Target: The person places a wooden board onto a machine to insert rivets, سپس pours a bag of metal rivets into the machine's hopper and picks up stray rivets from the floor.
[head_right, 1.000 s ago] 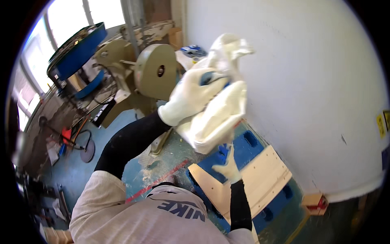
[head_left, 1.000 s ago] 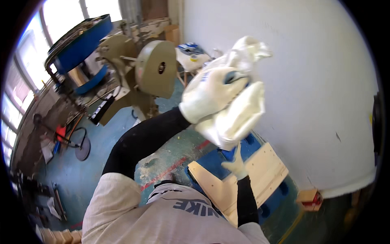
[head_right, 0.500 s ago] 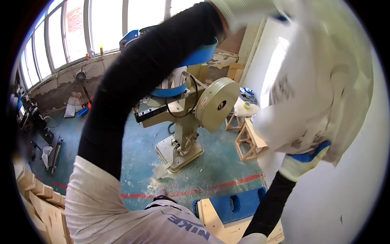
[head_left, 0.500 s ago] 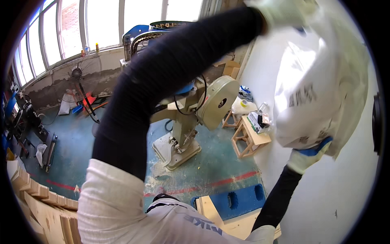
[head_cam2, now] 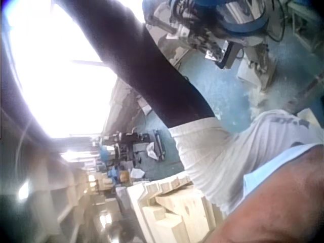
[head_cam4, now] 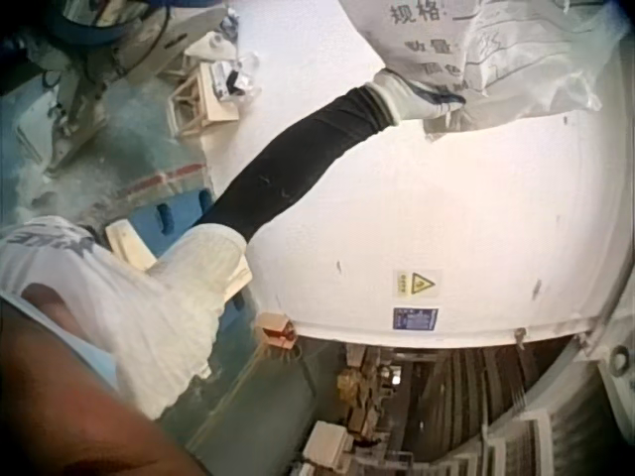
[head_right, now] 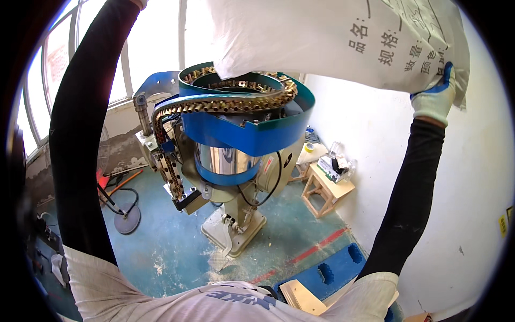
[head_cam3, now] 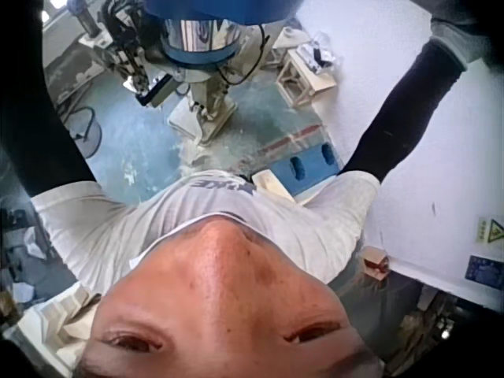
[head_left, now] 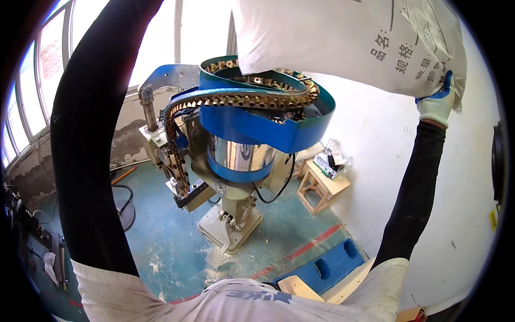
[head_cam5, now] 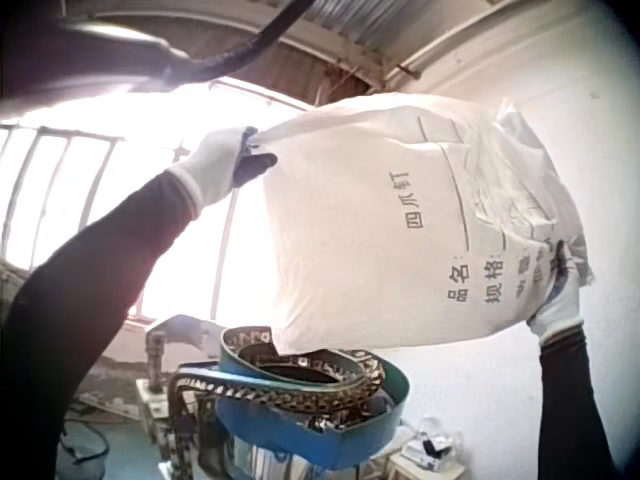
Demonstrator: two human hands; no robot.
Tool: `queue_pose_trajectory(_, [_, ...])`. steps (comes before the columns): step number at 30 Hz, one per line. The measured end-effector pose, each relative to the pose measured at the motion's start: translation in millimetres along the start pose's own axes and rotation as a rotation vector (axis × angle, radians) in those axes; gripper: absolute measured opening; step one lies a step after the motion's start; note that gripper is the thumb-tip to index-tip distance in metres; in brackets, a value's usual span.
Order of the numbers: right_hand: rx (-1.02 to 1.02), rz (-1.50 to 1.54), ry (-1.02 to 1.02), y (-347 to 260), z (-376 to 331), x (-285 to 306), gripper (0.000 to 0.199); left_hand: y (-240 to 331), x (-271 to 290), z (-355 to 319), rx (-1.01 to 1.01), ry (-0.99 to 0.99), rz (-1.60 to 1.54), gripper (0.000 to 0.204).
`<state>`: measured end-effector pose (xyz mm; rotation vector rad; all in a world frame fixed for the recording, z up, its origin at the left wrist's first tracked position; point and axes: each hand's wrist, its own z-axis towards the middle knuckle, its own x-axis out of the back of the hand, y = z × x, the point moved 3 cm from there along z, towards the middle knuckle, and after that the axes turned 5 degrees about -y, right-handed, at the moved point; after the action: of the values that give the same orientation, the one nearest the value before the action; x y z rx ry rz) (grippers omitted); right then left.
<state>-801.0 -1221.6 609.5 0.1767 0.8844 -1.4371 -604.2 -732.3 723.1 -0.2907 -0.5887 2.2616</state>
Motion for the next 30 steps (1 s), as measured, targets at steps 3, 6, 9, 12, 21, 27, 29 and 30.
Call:
queue_pose_trajectory(3, [0.004, -0.123, -0.040, 1, 24, -13, 0.043, -1, 1, -12, 0.110, -0.051, -0.147, 0.030])
queue_pose_trajectory(6, [0.001, -0.177, -0.100, -4, 51, -14, 0.042, -2, -4, -23, 0.133, -0.109, -0.179, 0.031])
queue_pose_trajectory(9, [-0.022, -0.225, -0.162, -25, 89, -9, 0.041, -1, -6, -25, 0.056, -0.200, -0.071, 0.031])
queue_pose_trajectory(12, [-0.036, -0.297, -0.227, -29, 120, -40, 0.039, -19, -4, -50, 0.036, -0.226, -0.051, 0.029])
queue_pose_trajectory(21, [0.014, -0.301, -0.649, -25, 139, -126, 0.053, -32, -16, -95, 0.731, -0.277, -0.935, 0.021])
queue_pose_trajectory(27, [-0.078, -0.306, -0.569, 10, 121, -166, 0.050, -10, -21, -111, 1.146, -0.053, -1.389, 0.023])
queue_pose_trajectory(29, [-0.101, -0.324, -0.590, 20, 118, -173, 0.049, -2, -21, -114, 1.107, -0.003, -1.419, 0.024])
queue_pose_trajectory(30, [-0.115, -0.333, -0.605, 27, 117, -176, 0.049, 0, -20, -116, 1.167, -0.009, -1.368, 0.023])
